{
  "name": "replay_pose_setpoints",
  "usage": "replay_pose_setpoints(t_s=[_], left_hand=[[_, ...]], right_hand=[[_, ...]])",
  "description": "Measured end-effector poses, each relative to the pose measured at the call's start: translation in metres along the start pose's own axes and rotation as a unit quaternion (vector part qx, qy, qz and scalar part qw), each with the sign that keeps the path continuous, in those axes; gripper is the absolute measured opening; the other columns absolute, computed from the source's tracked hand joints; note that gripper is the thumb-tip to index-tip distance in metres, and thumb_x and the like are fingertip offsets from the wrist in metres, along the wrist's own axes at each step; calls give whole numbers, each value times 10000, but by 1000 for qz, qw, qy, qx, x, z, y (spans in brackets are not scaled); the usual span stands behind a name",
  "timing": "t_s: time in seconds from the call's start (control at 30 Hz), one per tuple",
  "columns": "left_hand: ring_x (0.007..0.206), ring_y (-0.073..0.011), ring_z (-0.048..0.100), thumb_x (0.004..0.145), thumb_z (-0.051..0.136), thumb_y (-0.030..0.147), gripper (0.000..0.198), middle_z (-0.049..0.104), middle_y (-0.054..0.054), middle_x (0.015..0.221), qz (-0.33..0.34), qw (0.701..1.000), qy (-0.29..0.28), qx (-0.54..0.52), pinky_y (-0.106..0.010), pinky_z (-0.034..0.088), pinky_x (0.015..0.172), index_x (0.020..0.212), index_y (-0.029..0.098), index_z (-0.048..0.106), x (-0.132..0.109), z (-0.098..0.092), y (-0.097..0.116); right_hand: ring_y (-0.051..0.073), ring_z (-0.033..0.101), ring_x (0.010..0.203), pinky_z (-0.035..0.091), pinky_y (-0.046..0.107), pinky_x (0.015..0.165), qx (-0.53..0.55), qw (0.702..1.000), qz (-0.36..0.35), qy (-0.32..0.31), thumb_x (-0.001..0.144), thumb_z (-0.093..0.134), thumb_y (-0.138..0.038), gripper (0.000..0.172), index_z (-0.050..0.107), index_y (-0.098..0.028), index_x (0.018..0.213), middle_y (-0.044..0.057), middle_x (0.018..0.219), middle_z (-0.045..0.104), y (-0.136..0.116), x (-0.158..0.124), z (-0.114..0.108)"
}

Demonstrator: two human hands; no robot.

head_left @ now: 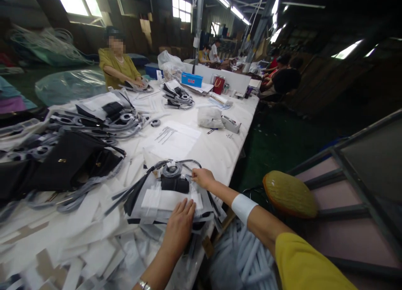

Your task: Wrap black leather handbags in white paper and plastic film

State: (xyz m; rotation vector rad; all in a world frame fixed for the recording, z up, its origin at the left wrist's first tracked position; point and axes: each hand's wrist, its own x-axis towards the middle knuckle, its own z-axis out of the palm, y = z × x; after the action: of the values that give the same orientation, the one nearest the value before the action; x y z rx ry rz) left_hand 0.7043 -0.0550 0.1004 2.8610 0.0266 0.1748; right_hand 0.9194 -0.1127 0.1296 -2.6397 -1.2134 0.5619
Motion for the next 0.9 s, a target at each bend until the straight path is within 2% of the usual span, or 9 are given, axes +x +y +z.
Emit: replay_pose_setpoints(t_s=[0.1,0.2,0.27,0.37,0.5,0.63,0.73,0.8,0.9], left_hand=[[1349,-273,464,909,455,66,458,556,-93,1415,13,1000,12,-9,-465,391,1116,1353,151,533,-1,-7,-4],[1338,-249,480,943,437,112,428,557,-93,1413,22,999,18,-19,-468,385,1122,1358,169,523,3,-13,-8],[1308,-234,514,959,420,132,392,570,-104,1398,27,999,19,-23,-460,395,1115,1328,166,545,6,-16,-12],[1268,-225,550,954,408,115,363,597,-120,1363,34,999,20,-20,-435,415,1097,1271,144,583,12,-21,-15],[1354,-259,457,902,467,87,465,556,-92,1415,54,998,22,15,-431,411,1096,1359,150,518,15,-32,-14],[1333,-288,481,967,471,291,468,541,-90,1429,73,997,-20,22,-510,338,1138,1422,185,453,15,-45,-18],[1341,-273,475,966,490,408,492,518,-87,1450,68,997,-15,26,-484,350,1140,1412,201,467,11,-54,-38],[1344,-268,473,966,490,412,479,514,-83,1452,50,997,12,50,-470,370,1131,1399,206,486,7,-59,-58],[1286,-249,539,970,484,390,469,569,-87,1397,43,994,49,92,-427,440,1081,1397,197,491,3,-60,-86]], right_hand=[[189,647,1039,488,312,892,29,997,-17,76,988,509,-276,201,648,-211,1118,45,1117,708,-3,-33,-2],[150,614,1139,447,264,985,54,990,-54,116,1012,426,-217,283,643,-206,1193,47,1229,680,-11,-71,11],[163,572,1217,402,296,1066,60,987,-75,127,1000,449,-215,302,639,-185,1232,64,1292,650,-19,-92,25],[223,485,1326,321,422,1150,58,984,-94,143,990,468,-240,360,592,-165,1320,85,1388,581,-27,-108,46],[243,436,1372,302,484,1166,28,977,-130,166,990,450,-250,424,516,-194,1405,66,1425,547,-22,-112,63],[257,453,1362,342,473,1144,-22,960,-182,214,971,493,-292,478,467,-246,1446,47,1422,549,-5,-108,74],[267,516,1308,387,459,1109,-39,942,-214,254,954,535,-382,484,500,-262,1422,50,1390,581,2,-102,81],[270,607,1197,411,459,1083,-43,934,-236,265,934,560,-448,433,594,-266,1326,57,1291,659,0,-96,83],[264,705,911,372,523,1099,-30,941,-204,270,928,569,-447,240,729,-274,977,50,964,762,-14,-80,80]])
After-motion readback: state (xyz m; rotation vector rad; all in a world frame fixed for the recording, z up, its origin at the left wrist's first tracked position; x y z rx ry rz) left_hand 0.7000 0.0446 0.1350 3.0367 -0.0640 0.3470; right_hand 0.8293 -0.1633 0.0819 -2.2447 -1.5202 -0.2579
